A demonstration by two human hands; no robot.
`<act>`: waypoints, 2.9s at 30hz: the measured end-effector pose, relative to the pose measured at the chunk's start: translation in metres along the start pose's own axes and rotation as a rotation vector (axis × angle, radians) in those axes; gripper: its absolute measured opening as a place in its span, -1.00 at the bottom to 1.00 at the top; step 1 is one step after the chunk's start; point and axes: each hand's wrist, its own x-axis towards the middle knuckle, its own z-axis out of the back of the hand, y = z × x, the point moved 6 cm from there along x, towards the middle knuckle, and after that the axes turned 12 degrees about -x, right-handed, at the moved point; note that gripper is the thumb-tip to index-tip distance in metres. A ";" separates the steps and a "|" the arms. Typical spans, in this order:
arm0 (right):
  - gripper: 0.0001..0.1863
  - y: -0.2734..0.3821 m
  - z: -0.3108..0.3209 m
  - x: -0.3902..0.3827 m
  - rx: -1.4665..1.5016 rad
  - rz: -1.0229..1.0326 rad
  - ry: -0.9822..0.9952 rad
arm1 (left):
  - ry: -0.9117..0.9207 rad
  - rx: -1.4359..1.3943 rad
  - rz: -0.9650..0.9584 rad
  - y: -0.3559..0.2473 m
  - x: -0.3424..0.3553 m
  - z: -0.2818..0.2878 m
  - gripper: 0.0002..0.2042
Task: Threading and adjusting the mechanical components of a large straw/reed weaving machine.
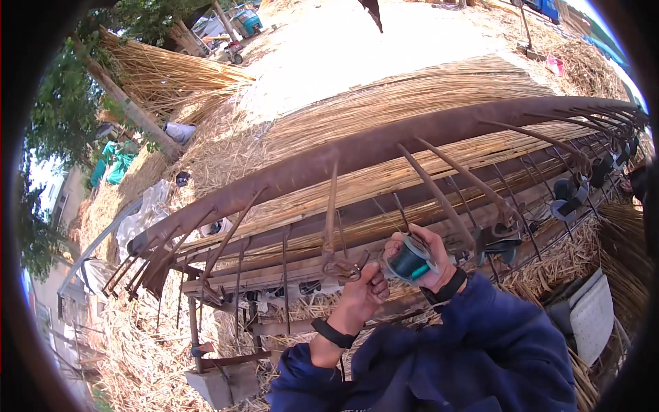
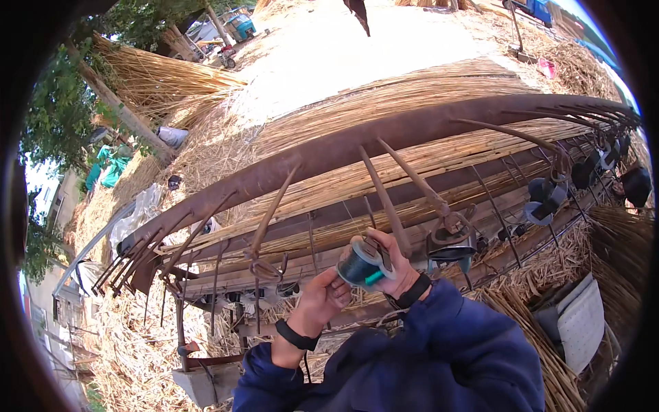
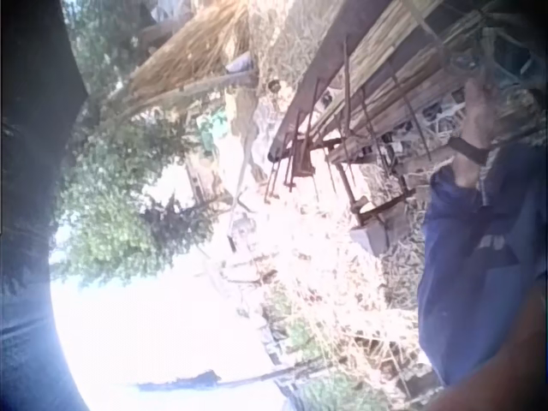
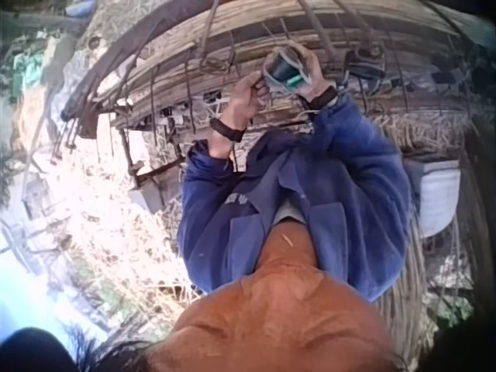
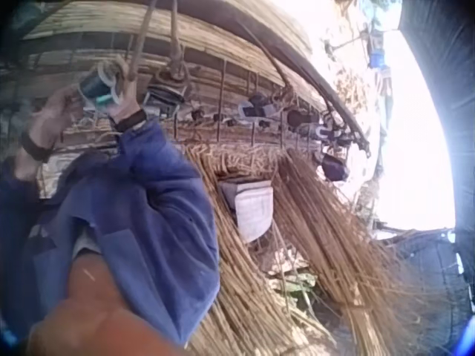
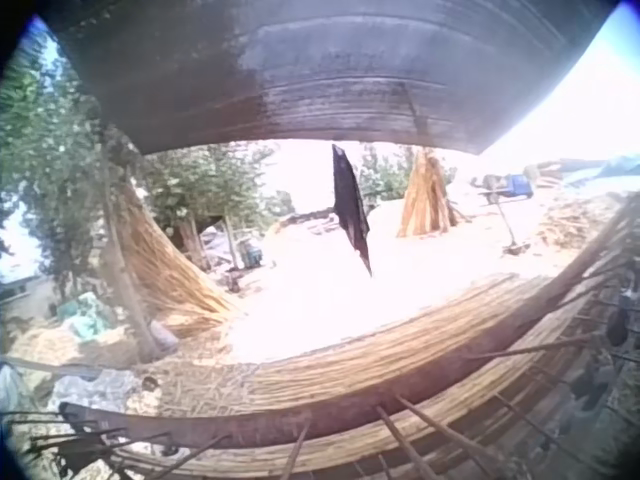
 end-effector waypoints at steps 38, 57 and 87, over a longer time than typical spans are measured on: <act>-0.74 0.154 -0.056 -0.251 -0.374 0.356 0.956 | -0.402 2.062 -0.861 -0.148 0.161 -0.037 -0.48; -0.71 0.157 -0.157 -0.207 -1.240 0.691 1.124 | 0.232 1.127 -0.620 -0.005 -0.057 -0.050 -0.71; -0.59 0.131 -0.172 -0.185 -1.169 0.649 1.143 | -0.032 1.482 -0.882 -0.011 0.003 0.021 -0.41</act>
